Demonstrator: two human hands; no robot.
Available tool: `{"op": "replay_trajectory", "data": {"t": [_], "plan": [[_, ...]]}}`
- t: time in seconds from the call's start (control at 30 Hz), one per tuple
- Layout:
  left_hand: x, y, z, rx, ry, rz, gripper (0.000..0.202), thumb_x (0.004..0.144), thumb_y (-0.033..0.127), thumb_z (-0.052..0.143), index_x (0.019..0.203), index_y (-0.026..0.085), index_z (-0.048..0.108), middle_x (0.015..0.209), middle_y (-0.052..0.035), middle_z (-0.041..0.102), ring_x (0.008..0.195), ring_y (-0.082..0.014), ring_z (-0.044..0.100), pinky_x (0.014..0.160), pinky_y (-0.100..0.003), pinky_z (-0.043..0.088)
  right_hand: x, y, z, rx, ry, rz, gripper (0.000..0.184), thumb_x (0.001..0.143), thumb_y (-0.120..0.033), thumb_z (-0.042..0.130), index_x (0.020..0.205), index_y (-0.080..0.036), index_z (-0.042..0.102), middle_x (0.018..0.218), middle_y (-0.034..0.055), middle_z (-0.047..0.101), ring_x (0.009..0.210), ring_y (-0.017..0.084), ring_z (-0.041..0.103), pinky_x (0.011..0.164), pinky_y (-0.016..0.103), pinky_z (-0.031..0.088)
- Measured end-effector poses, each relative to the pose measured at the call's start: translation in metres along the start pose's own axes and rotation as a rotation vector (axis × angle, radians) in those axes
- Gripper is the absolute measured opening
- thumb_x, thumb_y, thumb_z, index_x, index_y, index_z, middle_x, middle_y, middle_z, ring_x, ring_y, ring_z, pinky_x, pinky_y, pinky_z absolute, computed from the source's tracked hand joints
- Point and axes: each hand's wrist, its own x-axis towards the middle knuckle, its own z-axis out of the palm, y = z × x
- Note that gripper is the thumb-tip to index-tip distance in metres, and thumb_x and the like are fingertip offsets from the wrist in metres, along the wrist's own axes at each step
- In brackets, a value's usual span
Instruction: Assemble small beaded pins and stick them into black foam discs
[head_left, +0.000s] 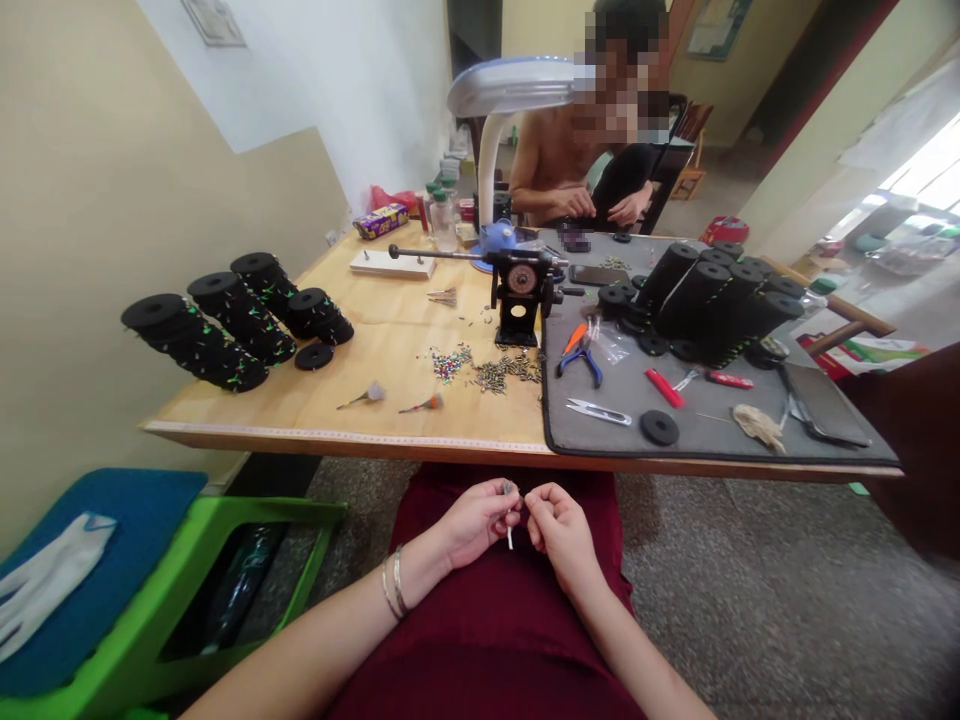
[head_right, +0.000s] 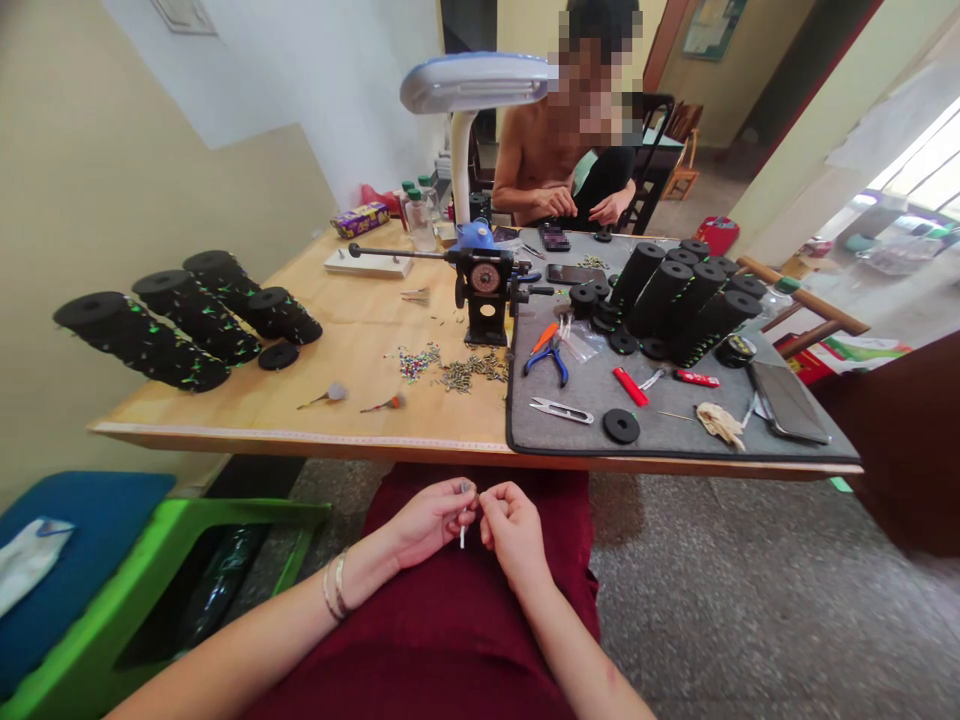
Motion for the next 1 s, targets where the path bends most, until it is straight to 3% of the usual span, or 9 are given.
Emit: {"op": "replay_trajectory", "data": {"t": [0.43,1.0], "plan": [[0.001,-0.0015,-0.0054,-0.009,-0.032,0.002,0.024,0.065,0.024,0.074,0.071,0.012,0.054,0.059,0.0035,0.048,0.051,-0.0045,0.046,0.047,-0.016,0.028,-0.0015,-0.0003,0.0003,-0.024,-0.04,0.034,0.024,0.076,-0.037,0.06,0.066,-0.019,0.048,0.036,-0.0085,0.047,0.031,0.005,0.031,0.037,0.018,0.022],[-0.0022,0.0013,0.0015,0.128,0.018,0.021,0.026,0.064,0.025,0.073,0.071,0.013,0.052,0.055,0.0049,0.048,0.048,-0.0038,0.043,0.047,-0.016,0.025,-0.0016,-0.0034,0.0002,-0.027,-0.028,0.057,0.027,0.073,-0.041,0.062,0.066,-0.019,0.048,0.036,-0.0085,0.046,0.031,0.005,0.03,0.034,0.017,0.02]]}}
